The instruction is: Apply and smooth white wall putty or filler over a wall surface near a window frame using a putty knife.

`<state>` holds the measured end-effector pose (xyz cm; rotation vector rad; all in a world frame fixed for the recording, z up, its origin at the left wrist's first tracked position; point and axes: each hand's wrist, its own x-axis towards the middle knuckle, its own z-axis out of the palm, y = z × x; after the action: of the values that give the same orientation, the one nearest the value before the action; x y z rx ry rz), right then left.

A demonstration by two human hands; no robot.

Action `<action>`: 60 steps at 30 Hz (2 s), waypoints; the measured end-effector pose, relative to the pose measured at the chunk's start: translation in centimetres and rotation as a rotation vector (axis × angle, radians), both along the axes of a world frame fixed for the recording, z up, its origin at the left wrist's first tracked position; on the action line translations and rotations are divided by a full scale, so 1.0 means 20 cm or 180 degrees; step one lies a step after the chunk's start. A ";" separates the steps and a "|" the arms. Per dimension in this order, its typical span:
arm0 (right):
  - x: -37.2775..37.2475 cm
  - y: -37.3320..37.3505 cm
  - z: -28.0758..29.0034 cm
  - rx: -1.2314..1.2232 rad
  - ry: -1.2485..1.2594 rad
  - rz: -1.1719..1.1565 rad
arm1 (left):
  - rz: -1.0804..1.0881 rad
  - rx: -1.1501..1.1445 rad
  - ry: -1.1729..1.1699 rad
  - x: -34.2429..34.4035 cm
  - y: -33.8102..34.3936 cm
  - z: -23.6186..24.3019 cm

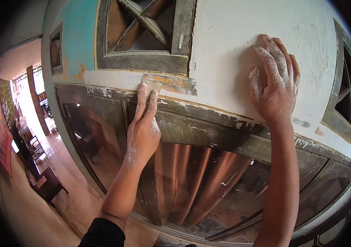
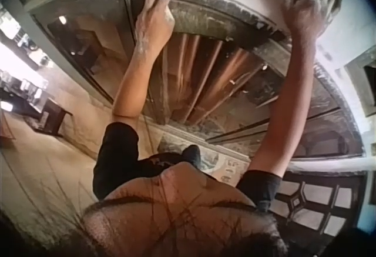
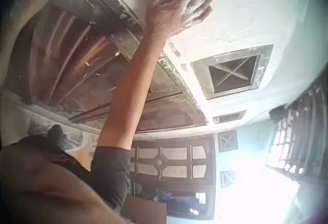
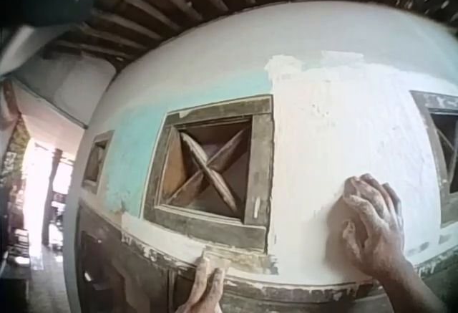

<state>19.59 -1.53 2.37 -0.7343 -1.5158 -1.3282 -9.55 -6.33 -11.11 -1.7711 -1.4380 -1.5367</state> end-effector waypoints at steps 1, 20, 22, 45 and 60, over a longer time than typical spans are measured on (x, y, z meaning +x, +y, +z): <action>0.00 0.00 0.00 0.0004 -0.0008 0.0000 | 0.0036 -0.0026 -0.0023 0.00 0.00 -0.01; 0.02 0.02 0.00 0.0022 0.0012 -0.0037 | 0.0004 -0.0088 0.0051 -0.06 -0.01 0.02; 0.02 0.01 0.00 0.0011 0.0024 -0.0033 | -0.0067 -0.0133 -0.0030 -0.06 -0.02 0.05; 0.00 0.00 0.00 -0.0012 0.0051 0.0090 | 0.0010 -0.0185 -0.0001 -0.09 -0.02 0.04; 0.00 0.00 0.00 0.0002 0.0029 0.0052 | -0.0054 -0.0092 -0.0040 -0.12 0.00 0.02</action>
<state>19.60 -1.49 2.45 -0.7253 -1.5111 -1.3115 -11.97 -6.40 -10.75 -1.7976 -1.4620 -1.5458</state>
